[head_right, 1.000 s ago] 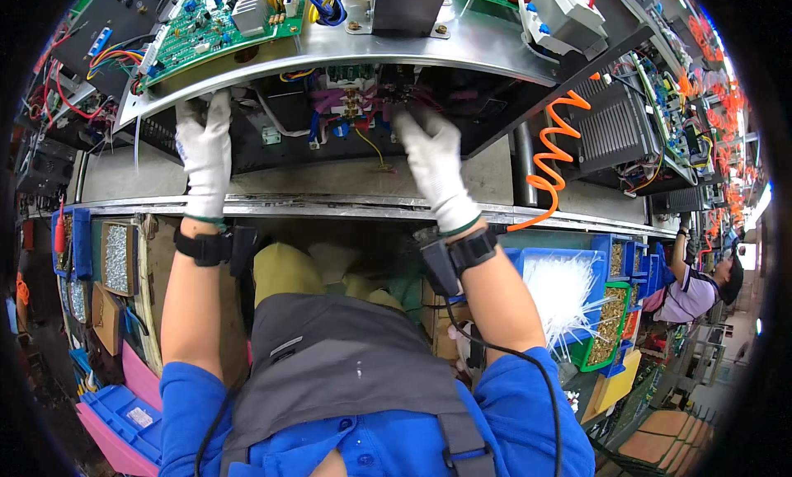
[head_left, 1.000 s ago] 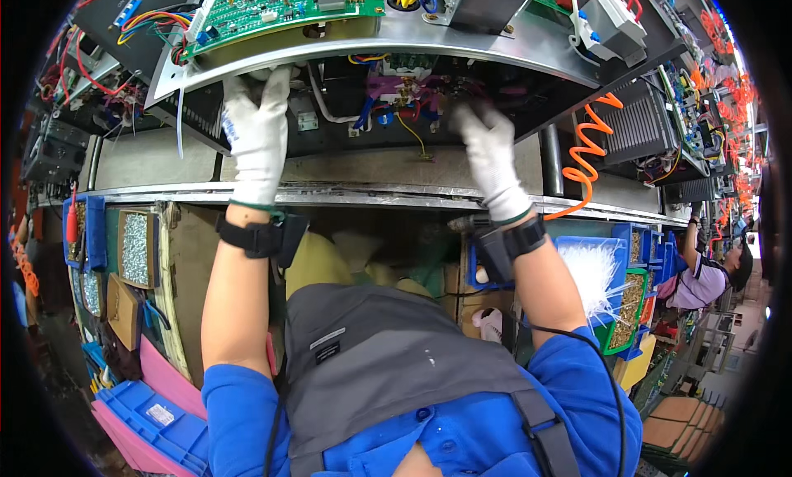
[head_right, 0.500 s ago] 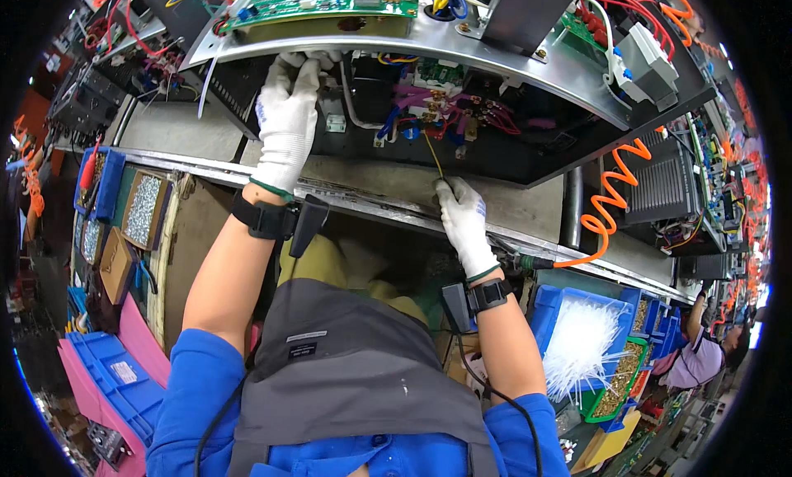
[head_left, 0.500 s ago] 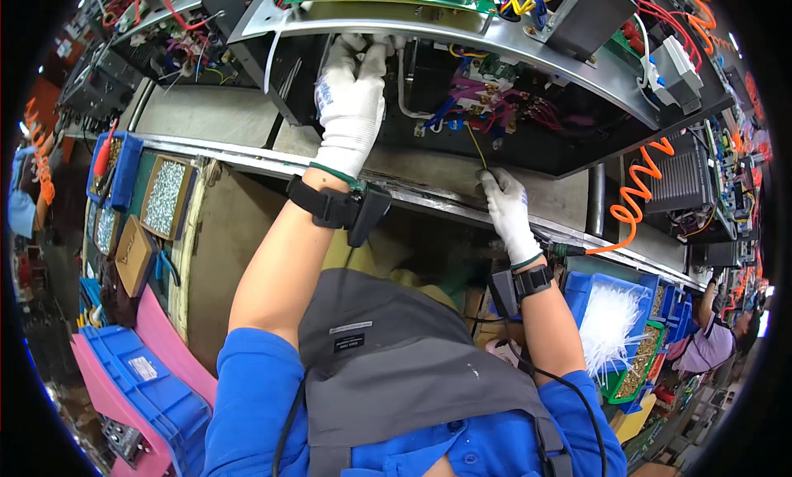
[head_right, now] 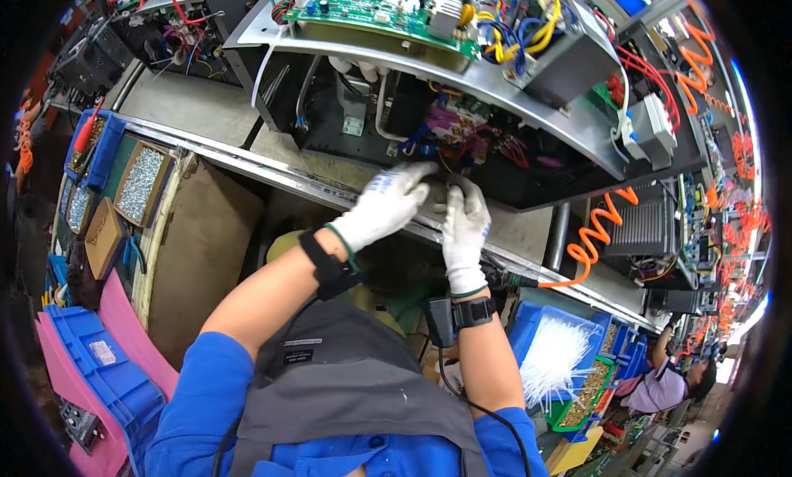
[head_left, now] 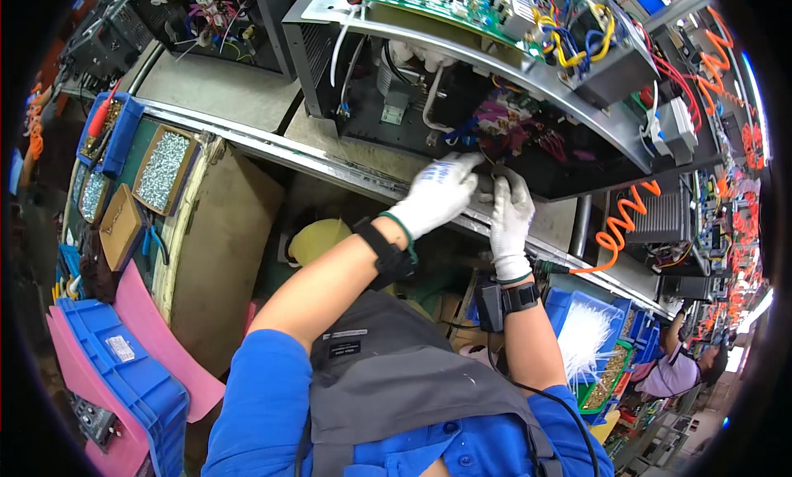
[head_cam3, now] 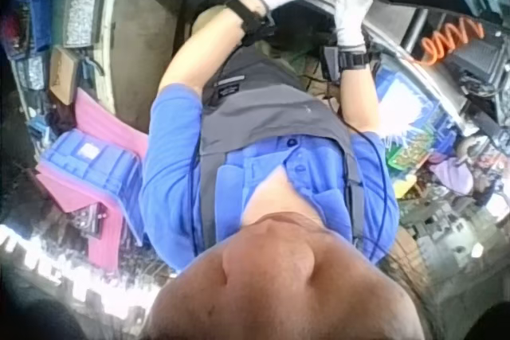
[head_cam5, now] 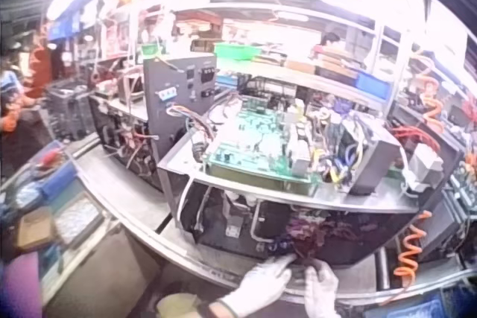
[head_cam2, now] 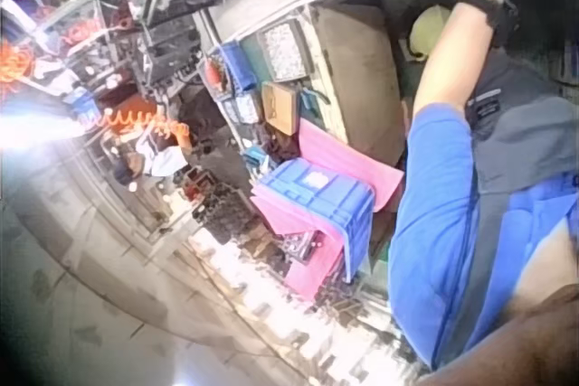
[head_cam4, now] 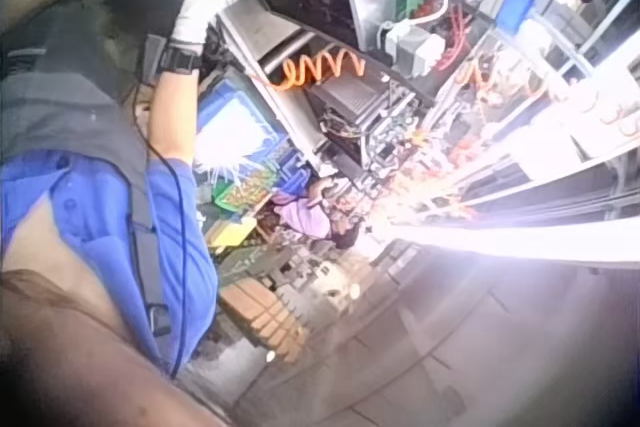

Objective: Assemble internal wiring and components into a solar inverter housing unit.

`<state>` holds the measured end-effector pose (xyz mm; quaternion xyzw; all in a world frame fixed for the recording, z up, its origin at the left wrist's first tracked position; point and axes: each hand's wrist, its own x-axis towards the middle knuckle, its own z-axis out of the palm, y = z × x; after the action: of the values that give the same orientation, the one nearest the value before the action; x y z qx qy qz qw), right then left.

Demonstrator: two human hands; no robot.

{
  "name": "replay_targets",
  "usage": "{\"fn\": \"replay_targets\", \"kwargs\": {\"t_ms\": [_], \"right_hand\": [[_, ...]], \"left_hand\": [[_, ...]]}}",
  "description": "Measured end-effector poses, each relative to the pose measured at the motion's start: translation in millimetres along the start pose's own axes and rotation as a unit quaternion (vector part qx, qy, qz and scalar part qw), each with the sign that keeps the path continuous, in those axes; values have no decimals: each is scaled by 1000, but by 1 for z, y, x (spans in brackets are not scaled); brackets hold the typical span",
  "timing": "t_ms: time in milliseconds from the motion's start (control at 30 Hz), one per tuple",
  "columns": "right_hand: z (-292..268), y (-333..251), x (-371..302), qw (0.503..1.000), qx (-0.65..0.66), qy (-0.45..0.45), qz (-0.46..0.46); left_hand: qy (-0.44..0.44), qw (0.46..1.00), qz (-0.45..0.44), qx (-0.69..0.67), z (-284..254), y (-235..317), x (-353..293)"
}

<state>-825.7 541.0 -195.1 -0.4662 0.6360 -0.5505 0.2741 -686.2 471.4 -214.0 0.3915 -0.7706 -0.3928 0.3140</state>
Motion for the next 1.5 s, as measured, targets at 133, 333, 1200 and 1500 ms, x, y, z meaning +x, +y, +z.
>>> {"fn": "replay_targets", "kwargs": {"t_ms": [133,333,1200,1500], "right_hand": [[-14,3,8,997,-58,-2,47],[-25,22,7,969,190,-47,149],[-12,-4,31,961,209,-114,140],[-11,6,26,963,179,-84,182]], "left_hand": [[-108,927,-125,-336,33,2,29],[-88,918,-169,-347,45,-5,34],[10,908,-106,-404,18,-12,39],[-27,932,-101,-348,12,-15,33]]}}
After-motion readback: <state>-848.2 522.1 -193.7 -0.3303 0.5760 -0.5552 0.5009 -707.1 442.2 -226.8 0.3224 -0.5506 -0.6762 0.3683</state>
